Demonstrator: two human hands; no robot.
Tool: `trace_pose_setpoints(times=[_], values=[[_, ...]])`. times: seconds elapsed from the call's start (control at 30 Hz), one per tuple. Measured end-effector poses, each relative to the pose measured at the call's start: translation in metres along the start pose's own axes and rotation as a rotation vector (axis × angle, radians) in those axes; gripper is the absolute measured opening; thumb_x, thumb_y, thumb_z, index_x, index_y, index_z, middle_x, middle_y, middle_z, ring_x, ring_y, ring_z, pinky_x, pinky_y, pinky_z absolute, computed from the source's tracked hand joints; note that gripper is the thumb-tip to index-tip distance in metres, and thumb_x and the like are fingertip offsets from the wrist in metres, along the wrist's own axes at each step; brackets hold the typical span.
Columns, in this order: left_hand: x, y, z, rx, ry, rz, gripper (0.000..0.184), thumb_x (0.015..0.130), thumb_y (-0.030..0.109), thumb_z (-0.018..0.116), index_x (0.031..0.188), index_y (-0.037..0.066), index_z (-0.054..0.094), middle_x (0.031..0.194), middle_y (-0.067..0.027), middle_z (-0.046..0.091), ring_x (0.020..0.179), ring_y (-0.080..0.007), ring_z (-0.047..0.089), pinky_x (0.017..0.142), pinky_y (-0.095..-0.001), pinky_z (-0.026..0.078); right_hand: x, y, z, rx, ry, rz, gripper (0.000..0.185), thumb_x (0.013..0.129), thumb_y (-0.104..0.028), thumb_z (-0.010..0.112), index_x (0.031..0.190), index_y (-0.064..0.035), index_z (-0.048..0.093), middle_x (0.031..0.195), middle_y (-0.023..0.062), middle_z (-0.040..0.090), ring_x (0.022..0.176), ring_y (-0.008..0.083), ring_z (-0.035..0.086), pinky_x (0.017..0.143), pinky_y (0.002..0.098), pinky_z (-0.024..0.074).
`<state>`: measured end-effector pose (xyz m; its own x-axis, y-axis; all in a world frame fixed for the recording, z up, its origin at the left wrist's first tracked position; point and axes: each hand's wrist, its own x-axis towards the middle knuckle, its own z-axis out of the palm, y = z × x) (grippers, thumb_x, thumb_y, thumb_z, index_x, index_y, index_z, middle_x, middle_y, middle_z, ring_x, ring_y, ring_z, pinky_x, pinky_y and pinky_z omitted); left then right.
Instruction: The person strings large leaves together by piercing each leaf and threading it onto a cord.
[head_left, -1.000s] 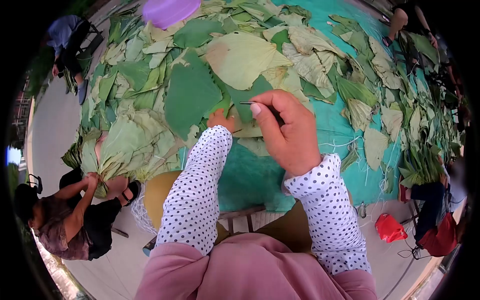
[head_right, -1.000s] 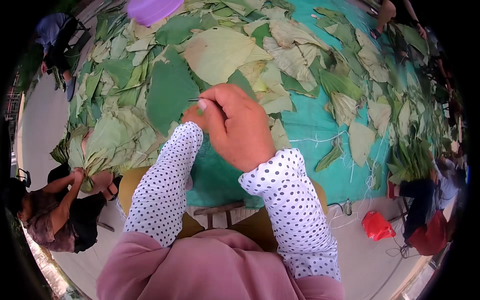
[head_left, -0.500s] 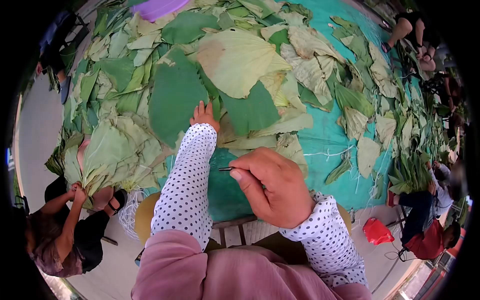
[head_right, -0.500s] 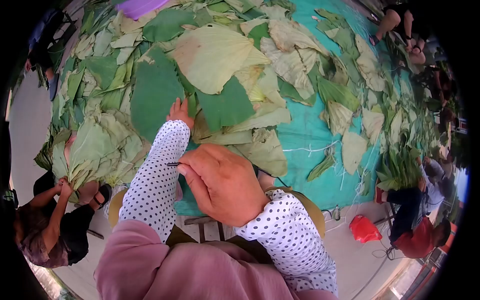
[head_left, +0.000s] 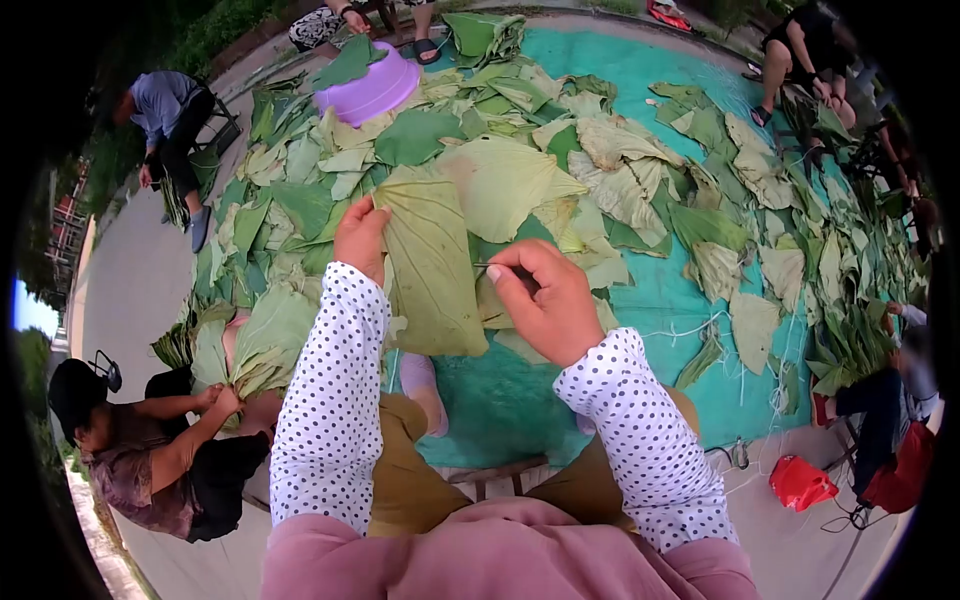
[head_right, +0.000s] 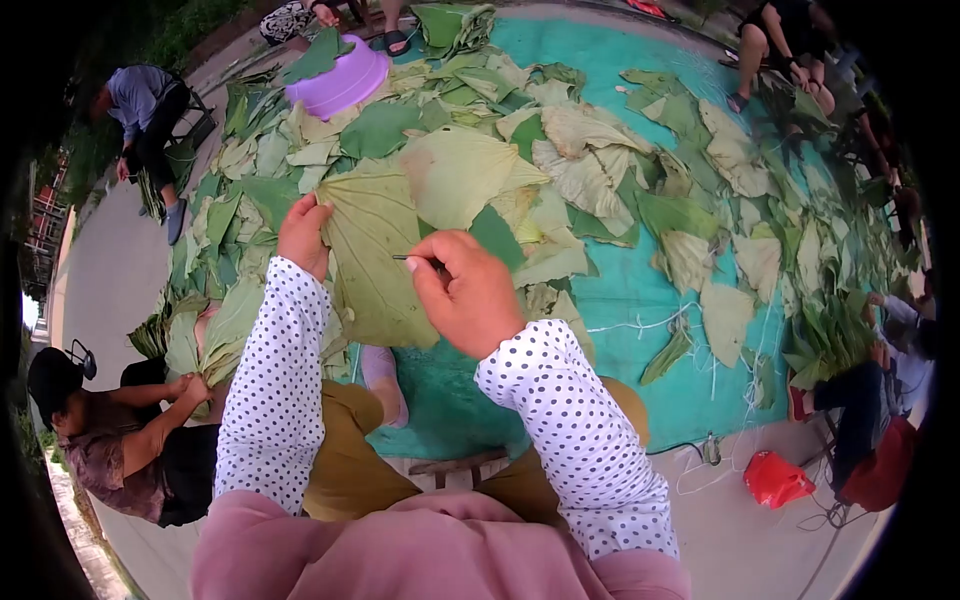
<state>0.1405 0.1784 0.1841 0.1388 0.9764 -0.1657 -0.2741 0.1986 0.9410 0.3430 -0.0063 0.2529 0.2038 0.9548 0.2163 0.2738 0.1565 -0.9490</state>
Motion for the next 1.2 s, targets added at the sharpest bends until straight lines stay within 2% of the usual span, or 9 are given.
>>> trace_pose_setpoints(times=[0.1, 0.27, 0.43, 0.53, 0.57, 0.6, 0.9, 1.0, 1.2], values=[[-0.064, 0.029, 0.021, -0.062, -0.053, -0.07, 0.018, 0.092, 0.003, 0.051, 0.11, -0.002, 0.052, 0.103, -0.0105, 0.063, 0.09, -0.0189, 0.062, 0.084, -0.0318, 0.05, -0.003, 0.002, -0.001, -0.009, 0.034, -0.016, 0.008, 0.085, -0.008, 0.062, 0.09, -0.0024, 0.061, 0.082, 0.0121, 0.059, 0.067, 0.0247, 0.059, 0.061, 0.0324, 0.0473], [-0.109, 0.018, 0.038, -0.199, -0.107, -0.145, 0.019, 0.092, 0.002, 0.05, 0.11, -0.002, 0.054, 0.104, -0.0099, 0.063, 0.094, -0.0175, 0.061, 0.084, -0.0304, 0.049, -0.002, 0.013, 0.006, -0.096, 0.037, -0.064, 0.01, 0.084, -0.011, 0.062, 0.089, -0.0022, 0.061, 0.084, 0.0123, 0.06, 0.068, 0.0272, 0.06, 0.063, 0.0348, 0.0478], [-0.117, 0.003, 0.048, -0.13, -0.159, -0.156, 0.021, 0.091, 0.002, 0.053, 0.111, -0.002, 0.055, 0.103, -0.0069, 0.062, 0.092, -0.0127, 0.059, 0.084, -0.0264, 0.047, 0.004, 0.018, 0.015, -0.197, 0.036, -0.097, 0.011, 0.083, -0.012, 0.062, 0.088, -0.0025, 0.061, 0.085, 0.0123, 0.061, 0.071, 0.0289, 0.061, 0.063, 0.0369, 0.0482], [-0.116, 0.002, 0.049, -0.095, -0.207, -0.154, 0.021, 0.091, 0.002, 0.053, 0.112, -0.001, 0.055, 0.103, -0.0057, 0.062, 0.091, -0.0112, 0.058, 0.083, -0.0251, 0.046, 0.008, 0.018, 0.017, -0.277, 0.041, -0.108, 0.008, 0.083, -0.008, 0.064, 0.085, -0.0013, 0.06, 0.079, 0.0104, 0.058, 0.067, 0.0237, 0.057, 0.06, 0.0327, 0.045], [-0.117, 0.002, 0.05, -0.085, -0.225, -0.134, 0.021, 0.091, 0.002, 0.054, 0.112, -0.001, 0.055, 0.103, -0.0052, 0.062, 0.091, -0.0105, 0.057, 0.083, -0.0247, 0.046, 0.009, 0.018, 0.018, -0.302, 0.027, -0.108, 0.008, 0.082, -0.01, 0.063, 0.084, -0.0025, 0.06, 0.081, 0.0114, 0.059, 0.068, 0.0273, 0.059, 0.061, 0.0354, 0.0467], [-0.116, 0.002, 0.05, -0.089, -0.223, -0.137, 0.021, 0.091, 0.002, 0.054, 0.112, -0.001, 0.055, 0.103, -0.0052, 0.062, 0.091, -0.0105, 0.057, 0.083, -0.0247, 0.046, 0.01, 0.019, 0.019, -0.324, 0.012, -0.108, 0.009, 0.081, -0.011, 0.063, 0.084, -0.0036, 0.059, 0.083, 0.0125, 0.06, 0.069, 0.031, 0.061, 0.063, 0.038, 0.0485], [-0.12, 0.003, 0.051, -0.066, -0.209, -0.113, 0.025, 0.09, 0.001, 0.056, 0.115, -0.001, 0.055, 0.107, -0.0044, 0.061, 0.094, -0.0102, 0.057, 0.084, -0.0246, 0.046, 0.012, 0.03, 0.027, -0.342, 0.019, -0.199, 0.009, 0.08, -0.011, 0.062, 0.082, -0.0034, 0.058, 0.081, 0.0137, 0.06, 0.069, 0.0336, 0.06, 0.061, 0.0403, 0.0478], [-0.122, 0.004, 0.051, -0.044, -0.205, -0.121, 0.026, 0.09, 0.002, 0.057, 0.116, -0.001, 0.056, 0.108, -0.0041, 0.061, 0.095, -0.0102, 0.057, 0.085, -0.0246, 0.046, 0.01, 0.026, 0.027, -0.353, 0.014, -0.17, 0.008, 0.081, -0.008, 0.063, 0.082, -0.0018, 0.058, 0.079, 0.0126, 0.06, 0.069, 0.0295, 0.059, 0.061, 0.0365, 0.0469], [-0.123, 0.003, 0.054, -0.053, -0.235, -0.13, 0.029, 0.089, 0.002, 0.059, 0.118, -0.002, 0.057, 0.109, -0.0045, 0.062, 0.097, -0.0105, 0.057, 0.087, -0.0251, 0.045, 0.009, 0.029, 0.023, -0.34, 0.015, -0.151, 0.008, 0.082, -0.008, 0.063, 0.082, -0.0017, 0.059, 0.078, 0.0135, 0.059, 0.068, 0.0308, 0.058, 0.06, 0.0379, 0.0462]])
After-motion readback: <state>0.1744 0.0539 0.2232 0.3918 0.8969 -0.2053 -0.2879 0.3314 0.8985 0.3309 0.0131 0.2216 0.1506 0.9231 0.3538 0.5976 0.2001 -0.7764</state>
